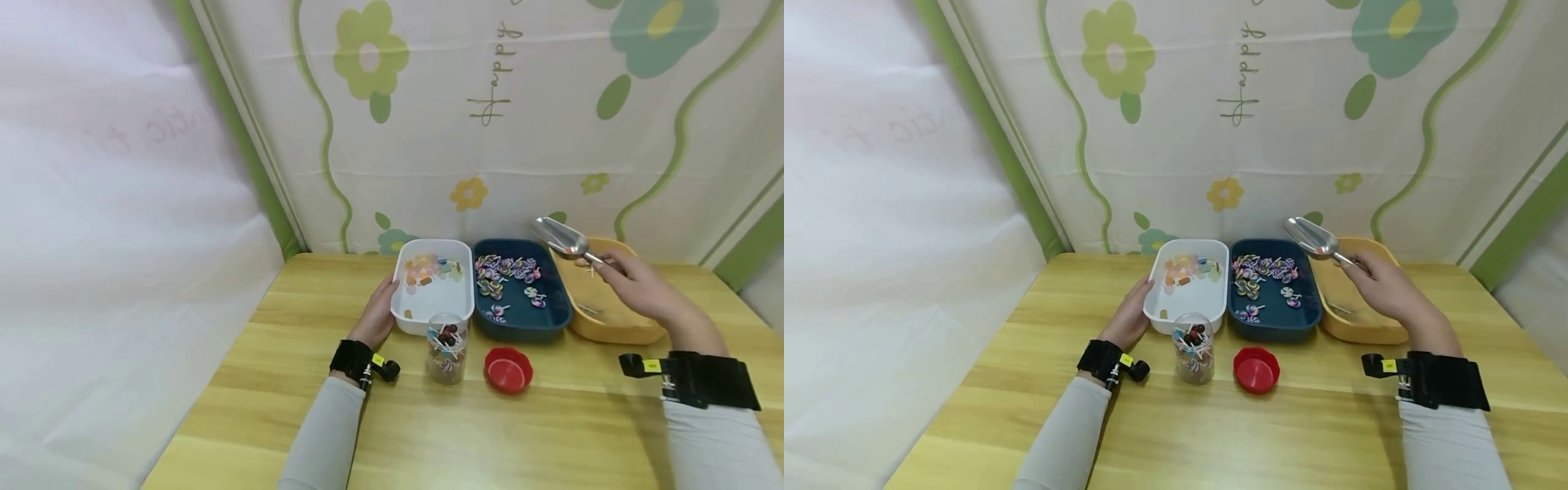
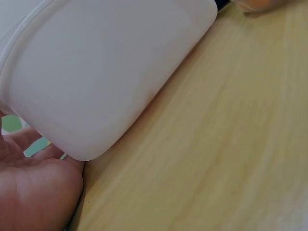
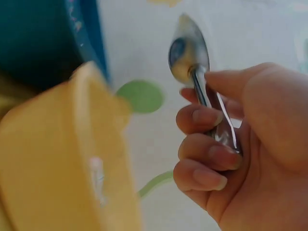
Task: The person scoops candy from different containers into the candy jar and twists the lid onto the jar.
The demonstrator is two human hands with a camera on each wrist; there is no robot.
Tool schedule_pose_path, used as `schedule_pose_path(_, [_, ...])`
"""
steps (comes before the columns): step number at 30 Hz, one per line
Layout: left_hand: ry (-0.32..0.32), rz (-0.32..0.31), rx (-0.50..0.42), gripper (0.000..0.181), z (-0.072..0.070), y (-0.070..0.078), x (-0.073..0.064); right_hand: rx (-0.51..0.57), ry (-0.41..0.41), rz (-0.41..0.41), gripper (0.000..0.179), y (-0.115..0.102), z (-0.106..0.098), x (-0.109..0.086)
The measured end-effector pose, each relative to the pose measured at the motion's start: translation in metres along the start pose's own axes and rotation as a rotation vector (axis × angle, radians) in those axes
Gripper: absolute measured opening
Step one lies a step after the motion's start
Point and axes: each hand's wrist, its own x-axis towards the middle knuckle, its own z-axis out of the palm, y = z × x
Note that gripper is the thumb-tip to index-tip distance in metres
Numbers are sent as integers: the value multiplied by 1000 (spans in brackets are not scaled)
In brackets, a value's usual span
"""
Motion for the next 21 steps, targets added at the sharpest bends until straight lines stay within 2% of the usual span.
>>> schedule_pose_path(7, [4,0,-10,48,2,0,0,10,17,-94,25,-47,-13,-10])
schedule_pose_path(11, [13,-2,-7,46,2,-1,1,-12,14,-185,18,-71,-14,-17])
schedule_pose_path(16, [23,-9,-9,47,1,-3,1,-22,-72,-299,19,-92,-12,-23])
schedule_pose_path(21, [11,14,11,49,1,-3,1,-73,-172,-352,22,-105,-9,-27])
